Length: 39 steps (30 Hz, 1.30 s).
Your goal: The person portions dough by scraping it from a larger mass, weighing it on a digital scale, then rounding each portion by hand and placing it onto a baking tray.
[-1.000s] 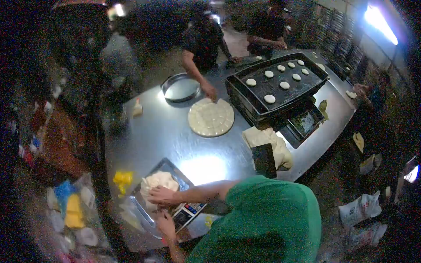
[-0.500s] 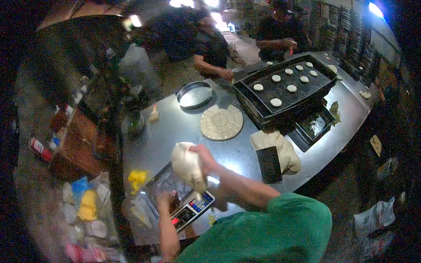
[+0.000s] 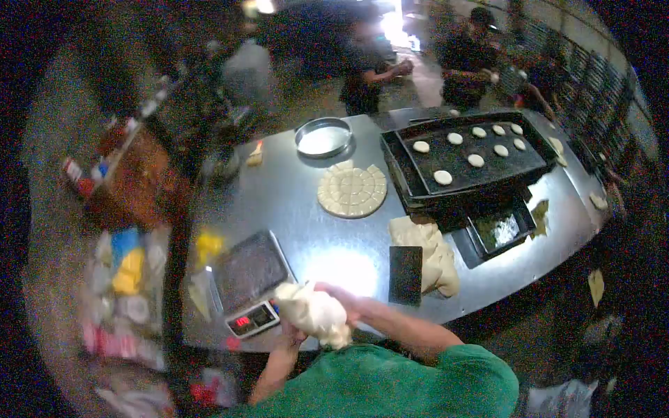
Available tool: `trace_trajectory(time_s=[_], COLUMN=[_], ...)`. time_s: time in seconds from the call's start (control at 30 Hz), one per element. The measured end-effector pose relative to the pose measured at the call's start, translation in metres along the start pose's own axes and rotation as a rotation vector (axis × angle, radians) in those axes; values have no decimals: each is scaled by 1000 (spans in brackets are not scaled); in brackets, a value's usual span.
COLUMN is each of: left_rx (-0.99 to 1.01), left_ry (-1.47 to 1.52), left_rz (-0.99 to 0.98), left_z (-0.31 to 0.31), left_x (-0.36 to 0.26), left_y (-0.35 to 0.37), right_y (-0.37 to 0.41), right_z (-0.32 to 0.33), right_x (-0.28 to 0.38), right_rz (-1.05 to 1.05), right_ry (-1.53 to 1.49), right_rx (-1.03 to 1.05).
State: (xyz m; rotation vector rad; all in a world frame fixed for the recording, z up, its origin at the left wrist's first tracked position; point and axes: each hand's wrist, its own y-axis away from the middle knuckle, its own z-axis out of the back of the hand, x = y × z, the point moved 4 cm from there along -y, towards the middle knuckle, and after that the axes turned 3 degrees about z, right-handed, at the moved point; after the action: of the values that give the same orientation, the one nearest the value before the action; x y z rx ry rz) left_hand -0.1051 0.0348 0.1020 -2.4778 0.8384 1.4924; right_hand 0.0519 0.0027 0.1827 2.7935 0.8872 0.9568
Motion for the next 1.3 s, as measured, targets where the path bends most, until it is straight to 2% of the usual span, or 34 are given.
trace_trajectory(time_s=[0.03, 0.07, 0.1, 0.17, 0.2, 0.23, 0.27, 0.3, 0.33, 0.37, 0.4, 0.43, 0.47, 0.5, 0.53, 0.57, 0.6, 0.63, 0.67, 0.7, 0.73, 0.83, 0.87, 0.9, 0.97, 1.03, 1.1, 1.13, 1.17, 1.2, 1.23, 1.3], left_rx=[-21, -141, -268, -406, -493, -574, -652, -610, -570, -534, -522, -419, -321, -224, -272, -346, -315, -286, -198, -231, -290, -771, -721, -669, -609, -586, -514, -404, -387, -367, -344, -181], left_ry=[498, 454, 352, 515, 451, 381, 307, 242, 180, 118, 120, 184, 245, 304, 213, 250, 308, 365, 332, 112, -150, -233, -178, -120, -47, -33, 124, 173, 186, 196, 202, 266], left_rz=[90, 79, -14, 109, 118, 124, 129, 148, 168, 191, 224, 205, 191, 190, 89, 120, 142, 165, 9, -184, -387, -193, -143, -102, -16, 103, 282, 330, 388, 452, 484, 533], left_z=[-25, -17, -23, -57, -63, -68, -70, -79, -91, -99, -101, -100, -94, -87, -75, -68, -58, -48, -27, -16, -21, 3, 22, 46, 64, 62, 63, 62, 56, 47, 40, 24], left_x=[-5, 13, 15, -3, 4, 9, 9, 7, 9, 12, 15, 13, 13, 16, 15, 2, -12, -26, -25, -32, -54, -77, -63, -40, -4, 29, 58, 70, 75, 79, 77, 73], left_y=[7, 8, 4, 18, 25, 28, 28, 29, 35, 41, 44, 42, 41, 43, 37, 38, 36, 33, 27, 25, 31, 59, 67, 76, 84, 96, 93, 88, 86, 81, 65, 47], right_y=[-8, -16, -15, 14, 23, 31, 38, 44, 46, 34, 34, 38, 39, 36, 28, 14, -2, -11, -14, -9, -7, 0, 8, 6, -2, -12, -23, -37, -34, -26, -34, -21], right_z=[29, 75, 113, 121, 125, 125, 122, 118, 92, 97, 93, 87, 77, 67, 56, 52, 50, 46, 28, 5, -6, 2, -1, 28, 96, 156, 189, 190, 185, 150, 170, 129], right_x=[-5, -4, -1, 26, 27, 20, 9, -1, -11, -23, -28, -30, -33, -31, -21, -9, 6, 32, 58, 83, 95, 84, 72, 48, -13, -64, -75, -59, -51, -43, -46, -31], right_rz=[-76, -15, 48, 126, 43, -2, -3, -1, -12, 151, 121, 83, -19, -20, -21, -25, -26, 50, 213, 364, 558, 822, 1053, 1042, 728, 326, 176, 99, 12, -34, -87, -28], right_ry=[-95, -96, -99, 92, 230, 360, 441, 525, 469, 854, 675, 496, 206, 139, 72, 46, 12, 215, 315, 483, 617, 1191, 1531, 1695, 1922, 1639, 1475, 1263, 1035, 555, 376, 277], right_rx=[28, 93, 157, -71, -167, -349, -328, -306, -220, -259, -331, -401, -308, -280, -262, -204, -155, -379, -397, -462, -435, -540, -441, -402, -382, -490, -564, -576, -594, -691, -583, -428])
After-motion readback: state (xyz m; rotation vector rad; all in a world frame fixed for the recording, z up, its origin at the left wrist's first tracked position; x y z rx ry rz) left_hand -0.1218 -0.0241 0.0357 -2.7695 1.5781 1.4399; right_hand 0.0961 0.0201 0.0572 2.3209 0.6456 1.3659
